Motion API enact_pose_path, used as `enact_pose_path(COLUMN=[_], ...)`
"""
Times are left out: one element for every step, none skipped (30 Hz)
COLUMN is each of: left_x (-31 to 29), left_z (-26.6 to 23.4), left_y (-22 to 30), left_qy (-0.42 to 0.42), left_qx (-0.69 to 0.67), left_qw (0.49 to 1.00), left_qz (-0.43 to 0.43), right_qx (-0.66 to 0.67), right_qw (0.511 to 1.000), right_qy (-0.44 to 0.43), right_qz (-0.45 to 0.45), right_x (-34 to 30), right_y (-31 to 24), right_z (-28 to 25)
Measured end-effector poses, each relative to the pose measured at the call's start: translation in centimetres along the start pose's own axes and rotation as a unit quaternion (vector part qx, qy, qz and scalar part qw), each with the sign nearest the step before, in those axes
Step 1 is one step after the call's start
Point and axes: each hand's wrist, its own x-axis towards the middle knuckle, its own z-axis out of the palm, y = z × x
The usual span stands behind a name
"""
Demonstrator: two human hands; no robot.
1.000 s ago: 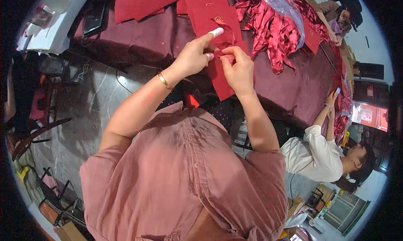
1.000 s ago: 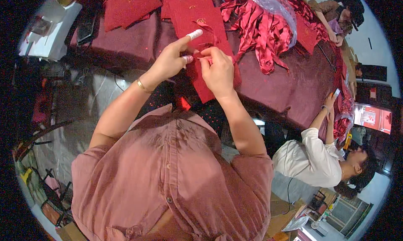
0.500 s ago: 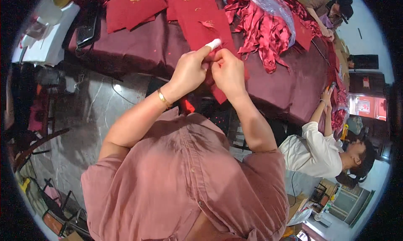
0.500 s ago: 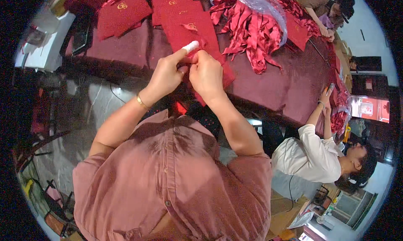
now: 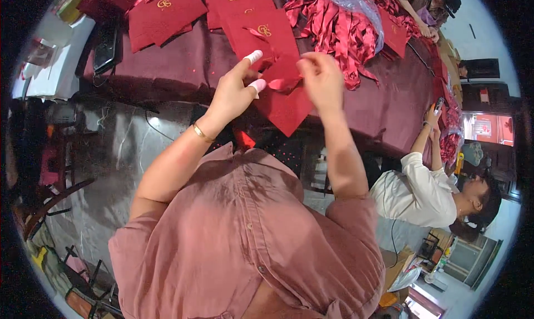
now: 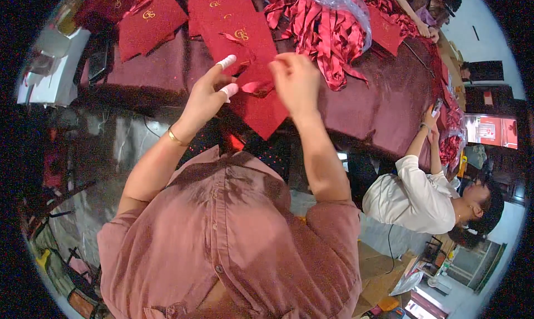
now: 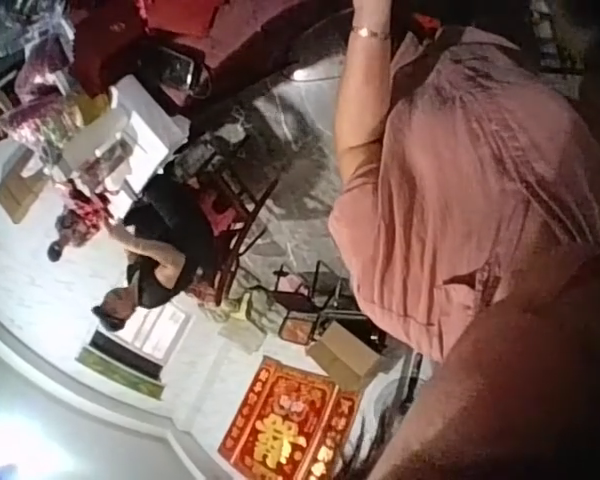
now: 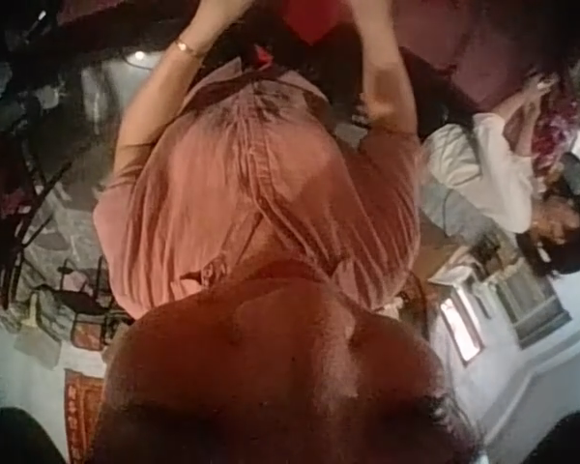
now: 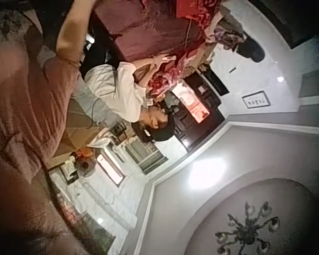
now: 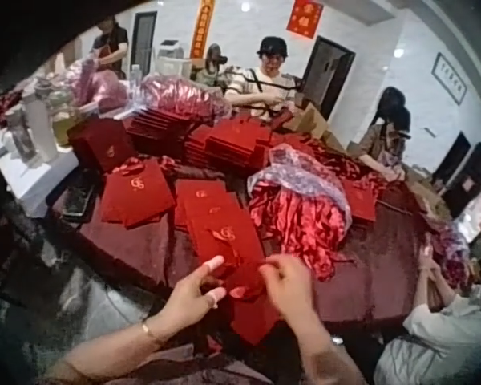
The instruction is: The person attaches ribbons to red gift bags by hand, tying ribbon handles onto each bag.
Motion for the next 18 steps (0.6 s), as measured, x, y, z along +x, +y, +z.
enact_pose_path(left_x=[0.0, -0.1, -0.1, 0.0, 0.0, -0.1, -0.1, -0.1, 0.0, 0.0, -0.1, -0.2, -0.2, -0.2, -0.2, -0.2, -0.2, -0.1], left_z=[0.2, 0.3, 0.5, 0.7, 0.7, 0.7, 0.6, 0.6, 0.6, 0.6, 0.6, 0.5, 0.4, 0.3, 0.1, 0.2, 0.2, 0.2], left_y=[0.4, 0.3, 0.4, 0.4, 0.4, 0.5, 0.5, 0.4, 0.3, 0.2, 0.3, 0.6, 0.7, 0.7, 0.7, 0.8, 0.7, 0.6], left_qy=[0.000, 0.004, 0.006, 0.010, 0.011, 0.013, 0.017, 0.019, 0.019, 0.017, 0.017, 0.019, 0.022, 0.024, 0.028, 0.026, 0.025, 0.024], left_qx=[0.008, 0.010, 0.026, 0.042, 0.042, 0.054, 0.066, 0.067, 0.066, 0.066, 0.067, 0.065, 0.062, 0.062, 0.074, 0.086, 0.086, 0.075], left_qw=[1.000, 1.000, 1.000, 0.999, 0.999, 0.998, 0.998, 0.998, 0.998, 0.998, 0.998, 0.998, 0.998, 0.998, 0.997, 0.996, 0.996, 0.997], left_qz=[-0.004, -0.007, -0.007, -0.007, -0.008, -0.006, -0.006, -0.008, -0.007, -0.007, -0.009, -0.015, -0.021, -0.023, -0.016, -0.004, -0.004, -0.005], right_qx=[-0.054, -0.169, -0.198, -0.227, -0.223, -0.222, -0.209, -0.195, -0.150, -0.103, -0.056, 0.036, 0.147, 0.254, 0.323, 0.412, 0.499, 0.607], right_qw=[0.998, 0.986, 0.980, 0.974, 0.974, 0.974, 0.977, 0.979, 0.985, 0.993, 0.998, 0.998, 0.980, 0.939, 0.909, 0.873, 0.829, 0.755], right_qy=[0.028, 0.002, -0.006, -0.014, -0.032, -0.033, -0.024, -0.015, 0.013, 0.022, 0.031, 0.047, 0.010, -0.027, -0.009, -0.010, -0.015, -0.052], right_qz=[-0.023, -0.006, -0.010, -0.014, -0.014, -0.016, -0.040, -0.064, -0.081, -0.053, -0.025, 0.038, 0.136, 0.230, 0.263, 0.259, 0.252, 0.244], right_x=[0.6, 1.1, 1.6, 1.7, 1.7, 1.6, 1.5, 1.6, 1.7, 1.9, 1.9, 1.9, 2.1, 2.3, 2.3, 1.8, 1.5, 1.2], right_y=[2.8, 3.6, 5.5, 7.2, 7.6, 8.0, 8.4, 8.8, 9.2, 8.6, 8.2, 10.1, 9.3, 8.0, 7.4, 7.7, 8.5, 10.3], right_z=[-0.3, -0.6, -0.4, 0.1, 0.3, 0.2, 0.2, 0.1, -0.2, -1.0, -1.8, -1.6, -2.7, -4.2, -4.9, -5.8, -6.8, -7.7])
